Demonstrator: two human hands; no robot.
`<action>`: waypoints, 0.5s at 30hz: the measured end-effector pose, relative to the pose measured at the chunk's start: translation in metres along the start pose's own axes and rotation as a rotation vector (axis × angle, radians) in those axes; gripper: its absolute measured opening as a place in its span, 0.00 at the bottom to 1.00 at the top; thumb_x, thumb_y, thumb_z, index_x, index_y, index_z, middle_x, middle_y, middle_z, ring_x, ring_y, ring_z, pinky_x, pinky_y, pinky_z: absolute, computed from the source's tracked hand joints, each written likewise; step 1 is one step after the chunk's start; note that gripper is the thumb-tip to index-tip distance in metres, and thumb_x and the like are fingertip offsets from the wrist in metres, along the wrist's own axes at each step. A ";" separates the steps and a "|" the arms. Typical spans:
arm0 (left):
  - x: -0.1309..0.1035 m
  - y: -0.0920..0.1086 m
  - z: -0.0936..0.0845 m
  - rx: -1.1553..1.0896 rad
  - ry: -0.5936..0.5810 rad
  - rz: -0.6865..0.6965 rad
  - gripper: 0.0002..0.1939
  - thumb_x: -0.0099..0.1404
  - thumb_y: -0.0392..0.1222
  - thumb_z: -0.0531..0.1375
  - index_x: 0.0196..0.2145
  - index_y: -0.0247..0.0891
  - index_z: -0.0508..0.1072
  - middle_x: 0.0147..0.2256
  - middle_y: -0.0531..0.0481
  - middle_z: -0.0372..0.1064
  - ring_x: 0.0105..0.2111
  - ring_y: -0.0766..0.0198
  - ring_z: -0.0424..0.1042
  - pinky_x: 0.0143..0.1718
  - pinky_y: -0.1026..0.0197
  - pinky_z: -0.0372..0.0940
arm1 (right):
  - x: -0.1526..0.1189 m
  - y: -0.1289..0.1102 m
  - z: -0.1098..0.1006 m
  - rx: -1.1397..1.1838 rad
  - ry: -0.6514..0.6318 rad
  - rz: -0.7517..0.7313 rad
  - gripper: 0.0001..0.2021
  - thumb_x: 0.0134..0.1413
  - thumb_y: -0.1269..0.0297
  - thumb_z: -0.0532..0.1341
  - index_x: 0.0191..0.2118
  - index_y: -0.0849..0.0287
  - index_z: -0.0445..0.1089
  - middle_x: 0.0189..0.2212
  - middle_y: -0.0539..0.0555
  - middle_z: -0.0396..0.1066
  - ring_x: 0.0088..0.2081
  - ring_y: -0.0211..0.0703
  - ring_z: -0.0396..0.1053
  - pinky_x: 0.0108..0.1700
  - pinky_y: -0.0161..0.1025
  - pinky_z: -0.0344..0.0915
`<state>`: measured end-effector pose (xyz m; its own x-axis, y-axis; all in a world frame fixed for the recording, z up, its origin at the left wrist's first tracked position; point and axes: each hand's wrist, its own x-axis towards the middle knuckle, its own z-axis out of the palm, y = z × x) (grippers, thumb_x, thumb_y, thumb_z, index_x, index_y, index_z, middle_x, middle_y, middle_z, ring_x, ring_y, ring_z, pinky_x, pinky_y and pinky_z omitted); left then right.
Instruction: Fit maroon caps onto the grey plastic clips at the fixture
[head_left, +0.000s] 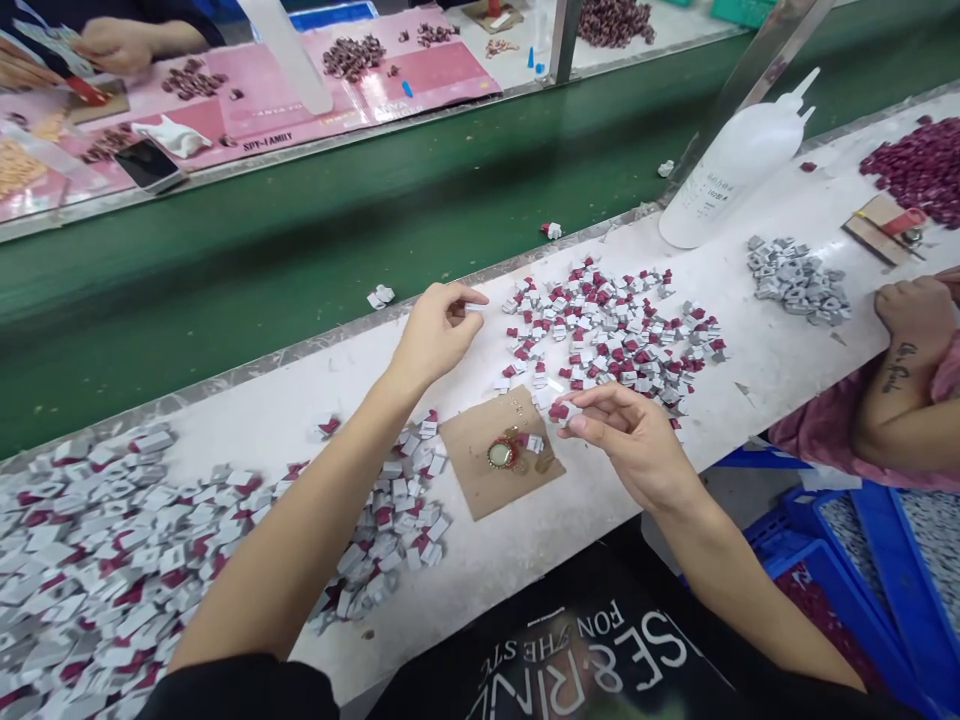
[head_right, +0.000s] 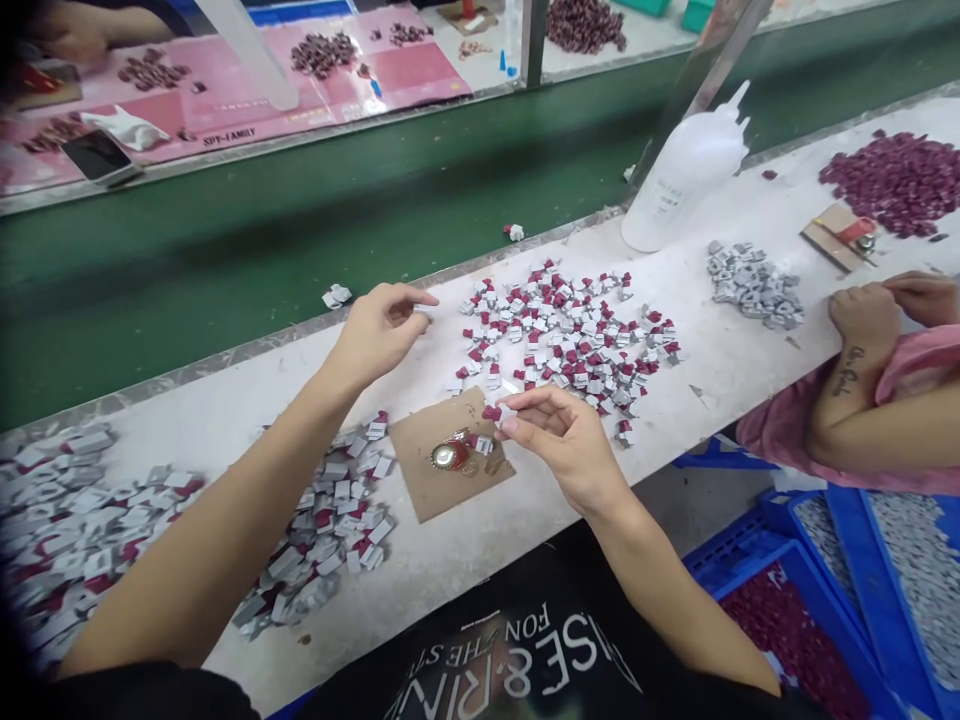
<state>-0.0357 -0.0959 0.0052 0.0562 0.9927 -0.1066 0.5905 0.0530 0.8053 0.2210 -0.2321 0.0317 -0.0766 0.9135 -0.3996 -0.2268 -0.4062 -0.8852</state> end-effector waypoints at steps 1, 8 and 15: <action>-0.009 0.004 -0.004 -0.063 -0.009 -0.034 0.13 0.64 0.33 0.64 0.44 0.40 0.86 0.43 0.43 0.77 0.41 0.52 0.75 0.53 0.47 0.71 | -0.001 0.000 0.001 -0.002 -0.006 0.001 0.15 0.54 0.51 0.84 0.41 0.51 0.85 0.39 0.54 0.88 0.37 0.47 0.86 0.45 0.47 0.87; -0.077 0.015 -0.018 -0.416 -0.043 -0.150 0.10 0.63 0.43 0.75 0.42 0.41 0.86 0.46 0.43 0.84 0.47 0.51 0.80 0.54 0.50 0.75 | -0.011 0.007 0.008 -0.089 -0.082 0.050 0.15 0.61 0.48 0.80 0.42 0.54 0.85 0.29 0.53 0.85 0.31 0.49 0.86 0.37 0.47 0.88; -0.121 0.013 -0.022 -0.429 0.048 -0.252 0.10 0.65 0.41 0.74 0.44 0.40 0.85 0.46 0.42 0.85 0.44 0.53 0.84 0.47 0.53 0.79 | -0.022 0.030 0.021 -0.218 -0.098 0.060 0.15 0.65 0.48 0.77 0.45 0.54 0.85 0.37 0.56 0.88 0.37 0.51 0.88 0.44 0.49 0.88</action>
<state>-0.0523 -0.2133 0.0418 -0.0891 0.9465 -0.3101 0.1960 0.3219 0.9263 0.1960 -0.2634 0.0188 -0.1800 0.8810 -0.4376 -0.0044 -0.4456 -0.8952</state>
